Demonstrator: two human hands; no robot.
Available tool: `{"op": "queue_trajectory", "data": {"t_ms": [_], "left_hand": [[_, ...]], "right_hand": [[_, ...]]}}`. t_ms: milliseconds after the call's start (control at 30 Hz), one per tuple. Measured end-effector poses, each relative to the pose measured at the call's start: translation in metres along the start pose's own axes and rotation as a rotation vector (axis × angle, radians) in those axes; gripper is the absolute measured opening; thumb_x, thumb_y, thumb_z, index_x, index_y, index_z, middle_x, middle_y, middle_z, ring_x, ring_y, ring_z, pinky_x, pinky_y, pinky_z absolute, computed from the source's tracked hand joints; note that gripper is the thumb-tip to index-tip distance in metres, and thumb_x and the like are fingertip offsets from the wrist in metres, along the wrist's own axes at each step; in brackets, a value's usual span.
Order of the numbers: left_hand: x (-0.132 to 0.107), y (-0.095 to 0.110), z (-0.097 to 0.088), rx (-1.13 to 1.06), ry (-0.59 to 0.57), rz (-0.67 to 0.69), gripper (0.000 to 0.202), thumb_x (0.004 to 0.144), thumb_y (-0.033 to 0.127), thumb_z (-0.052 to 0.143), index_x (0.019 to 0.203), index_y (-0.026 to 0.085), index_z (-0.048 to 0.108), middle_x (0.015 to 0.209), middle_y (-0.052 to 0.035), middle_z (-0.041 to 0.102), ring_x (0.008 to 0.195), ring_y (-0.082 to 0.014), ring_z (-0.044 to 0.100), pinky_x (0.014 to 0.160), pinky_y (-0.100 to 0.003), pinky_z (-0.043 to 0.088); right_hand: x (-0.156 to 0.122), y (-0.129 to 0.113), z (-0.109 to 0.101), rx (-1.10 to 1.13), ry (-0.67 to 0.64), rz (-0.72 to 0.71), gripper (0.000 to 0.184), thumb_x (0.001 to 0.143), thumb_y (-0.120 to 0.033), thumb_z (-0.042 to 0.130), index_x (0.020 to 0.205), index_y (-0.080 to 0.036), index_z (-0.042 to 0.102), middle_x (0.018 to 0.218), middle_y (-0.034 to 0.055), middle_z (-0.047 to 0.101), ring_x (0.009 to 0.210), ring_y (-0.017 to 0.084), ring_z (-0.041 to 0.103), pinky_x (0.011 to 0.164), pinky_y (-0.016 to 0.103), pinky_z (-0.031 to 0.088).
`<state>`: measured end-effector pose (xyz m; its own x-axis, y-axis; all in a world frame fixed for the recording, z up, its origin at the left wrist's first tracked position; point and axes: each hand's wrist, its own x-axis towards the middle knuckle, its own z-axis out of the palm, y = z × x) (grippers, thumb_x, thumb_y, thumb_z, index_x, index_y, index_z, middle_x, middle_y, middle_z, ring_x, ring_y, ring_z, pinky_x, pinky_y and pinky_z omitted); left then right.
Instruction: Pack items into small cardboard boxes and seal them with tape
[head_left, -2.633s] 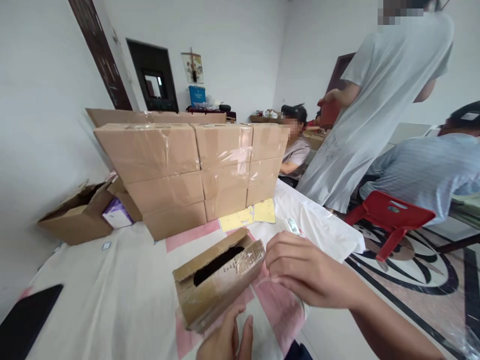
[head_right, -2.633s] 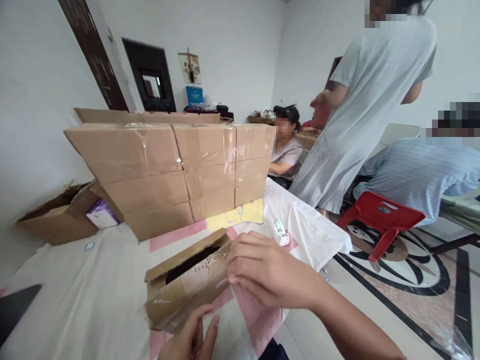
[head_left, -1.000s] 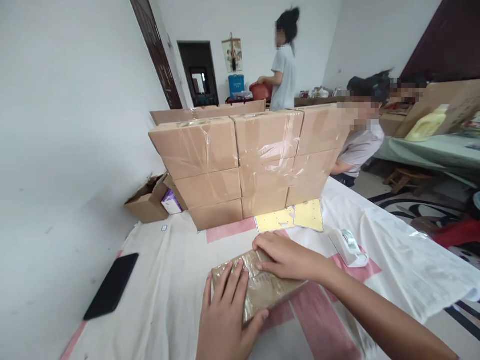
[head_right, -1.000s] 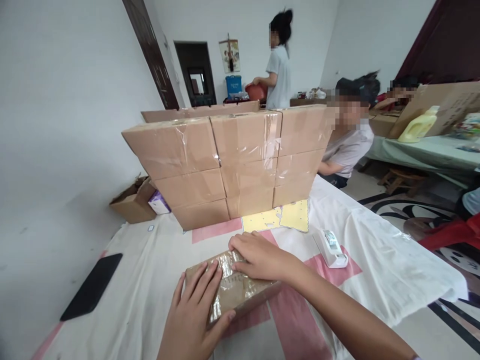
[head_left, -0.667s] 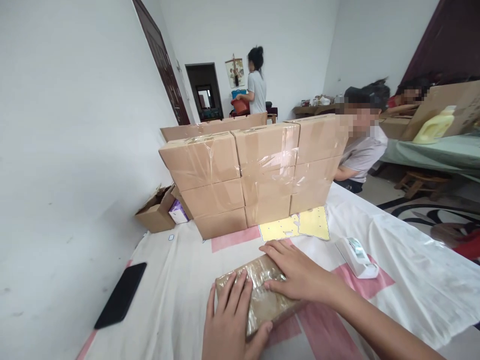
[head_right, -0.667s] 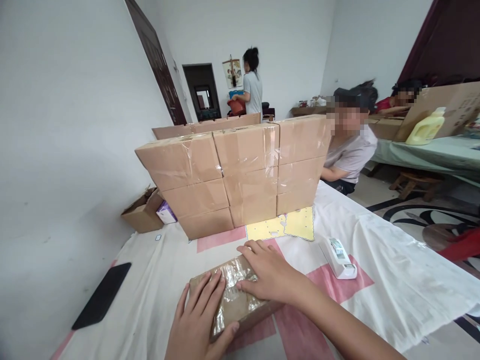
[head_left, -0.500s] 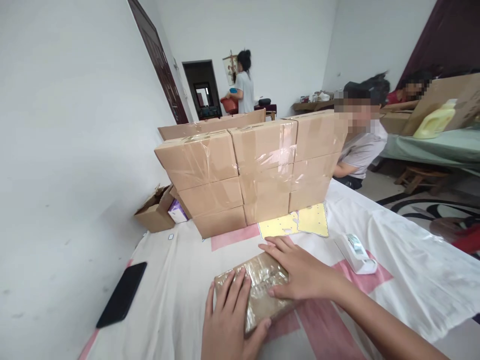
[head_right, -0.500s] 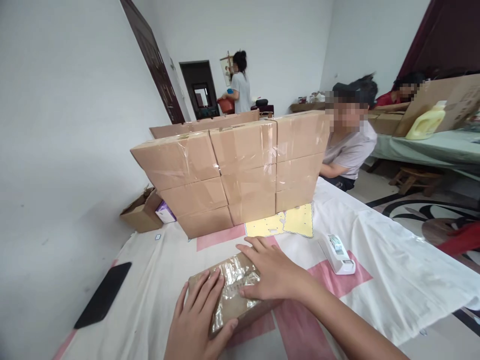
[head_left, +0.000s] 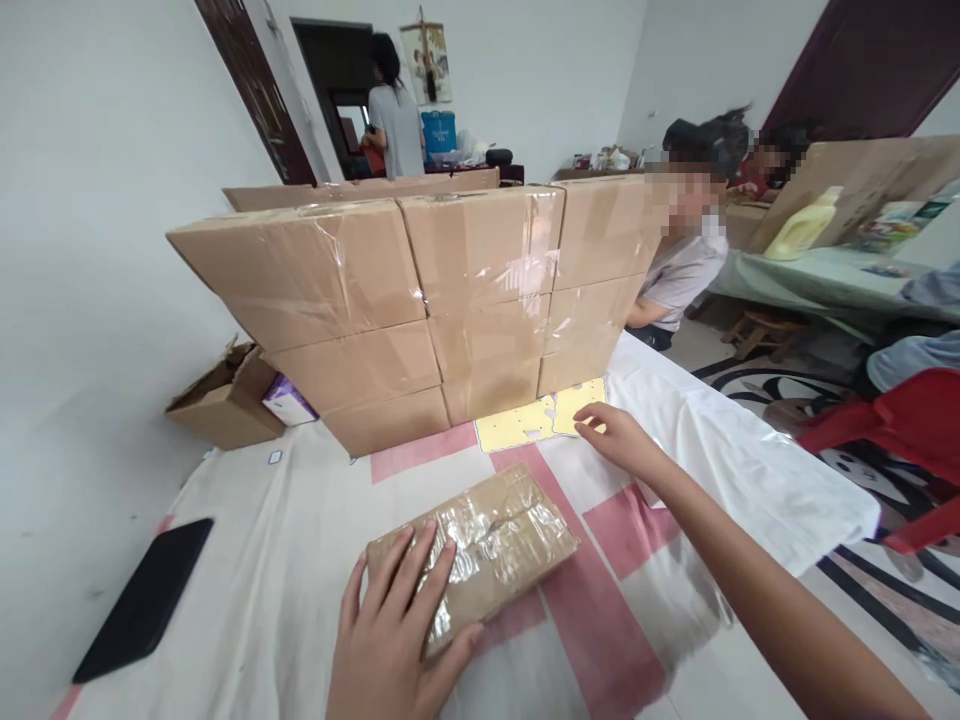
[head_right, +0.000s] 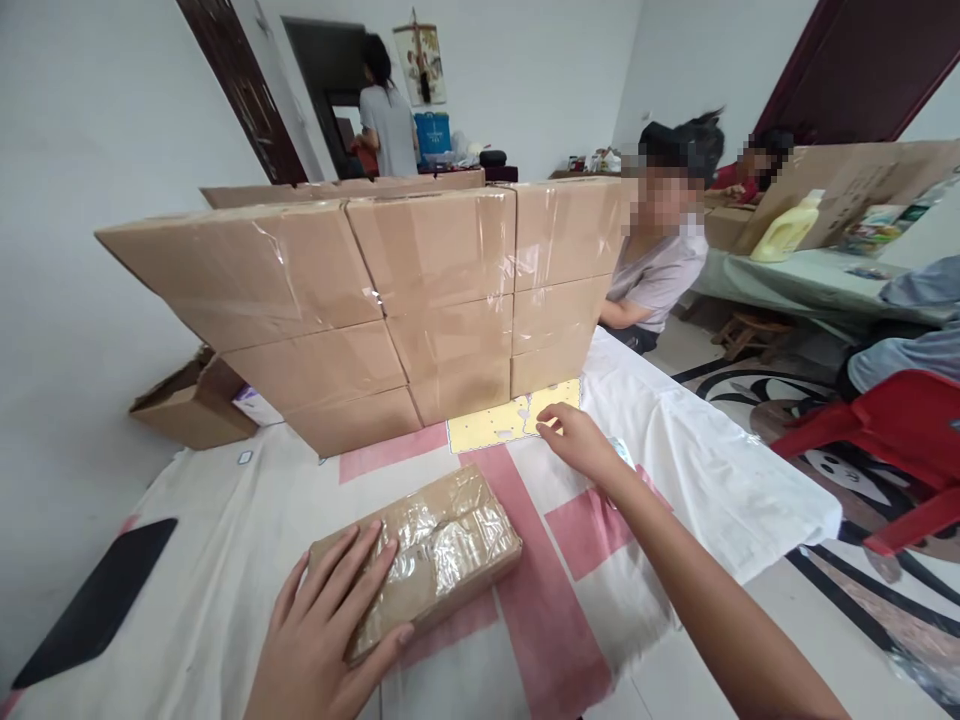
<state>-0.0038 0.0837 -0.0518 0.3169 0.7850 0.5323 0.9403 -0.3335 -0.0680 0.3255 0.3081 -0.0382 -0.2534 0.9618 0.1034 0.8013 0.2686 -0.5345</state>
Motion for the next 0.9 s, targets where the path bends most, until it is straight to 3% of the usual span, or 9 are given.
{"op": "queue_trajectory", "data": {"t_ms": [100, 233, 333, 500, 700, 900], "left_hand": [[0.002, 0.000, -0.002, -0.015, -0.016, -0.009, 0.058, 0.088, 0.043, 0.064, 0.143, 0.025, 0.054, 0.150, -0.0063, 0.056, 0.137, -0.0271, 0.048, 0.121, -0.042, 0.019], [0.008, 0.000, -0.003, -0.032, -0.039, -0.023, 0.056, 0.089, 0.041, 0.063, 0.141, 0.025, 0.055, 0.149, -0.0070, 0.056, 0.137, -0.0275, 0.048, 0.121, -0.043, 0.020], [0.010, -0.001, -0.004, -0.031, -0.047, -0.014, 0.056, 0.089, 0.040, 0.064, 0.141, 0.024, 0.055, 0.149, -0.0071, 0.056, 0.137, -0.0275, 0.048, 0.121, -0.043, 0.019], [0.008, 0.001, -0.005, -0.042, -0.043, -0.025, 0.055, 0.089, 0.041, 0.063, 0.141, 0.025, 0.054, 0.148, -0.0069, 0.057, 0.137, -0.0278, 0.049, 0.120, -0.043, 0.021], [0.008, 0.002, -0.007, -0.044, -0.055, -0.044, 0.054, 0.091, 0.043, 0.062, 0.141, 0.026, 0.054, 0.150, -0.0068, 0.055, 0.137, -0.0277, 0.049, 0.117, -0.044, 0.024], [0.007, 0.002, -0.008, -0.022, -0.060, -0.029, 0.055, 0.091, 0.043, 0.061, 0.143, 0.025, 0.053, 0.151, -0.0065, 0.054, 0.138, -0.0274, 0.047, 0.117, -0.044, 0.023]], "right_hand": [[0.044, 0.018, 0.012, -0.242, -0.074, 0.071, 0.024, 0.097, -0.019, 0.049, 0.112, -0.017, 0.067, 0.122, 0.0119, 0.067, 0.104, 0.023, 0.066, 0.088, 0.032, 0.049], [0.091, 0.028, 0.033, -0.314, -0.160, 0.111, 0.023, 0.093, -0.014, 0.053, 0.106, -0.016, 0.072, 0.122, 0.0154, 0.066, 0.113, 0.029, 0.062, 0.087, 0.034, 0.048], [0.108, 0.035, 0.045, -0.336, -0.224, 0.133, 0.019, 0.090, -0.018, 0.061, 0.105, -0.016, 0.073, 0.124, 0.0162, 0.064, 0.111, 0.030, 0.062, 0.085, 0.035, 0.048], [0.108, 0.044, 0.062, -0.330, -0.252, 0.083, 0.034, 0.087, -0.011, 0.059, 0.119, -0.019, 0.069, 0.129, 0.0125, 0.058, 0.102, 0.022, 0.061, 0.084, 0.029, 0.047], [0.105, 0.043, 0.067, -0.303, -0.233, 0.029, 0.027, 0.086, -0.004, 0.055, 0.108, -0.013, 0.067, 0.117, 0.0138, 0.060, 0.090, 0.019, 0.060, 0.081, 0.026, 0.044], [0.090, 0.029, 0.061, -0.229, -0.254, -0.178, 0.034, 0.093, -0.016, 0.059, 0.127, -0.016, 0.064, 0.122, 0.0117, 0.057, 0.101, 0.020, 0.060, 0.089, 0.027, 0.044]]}}
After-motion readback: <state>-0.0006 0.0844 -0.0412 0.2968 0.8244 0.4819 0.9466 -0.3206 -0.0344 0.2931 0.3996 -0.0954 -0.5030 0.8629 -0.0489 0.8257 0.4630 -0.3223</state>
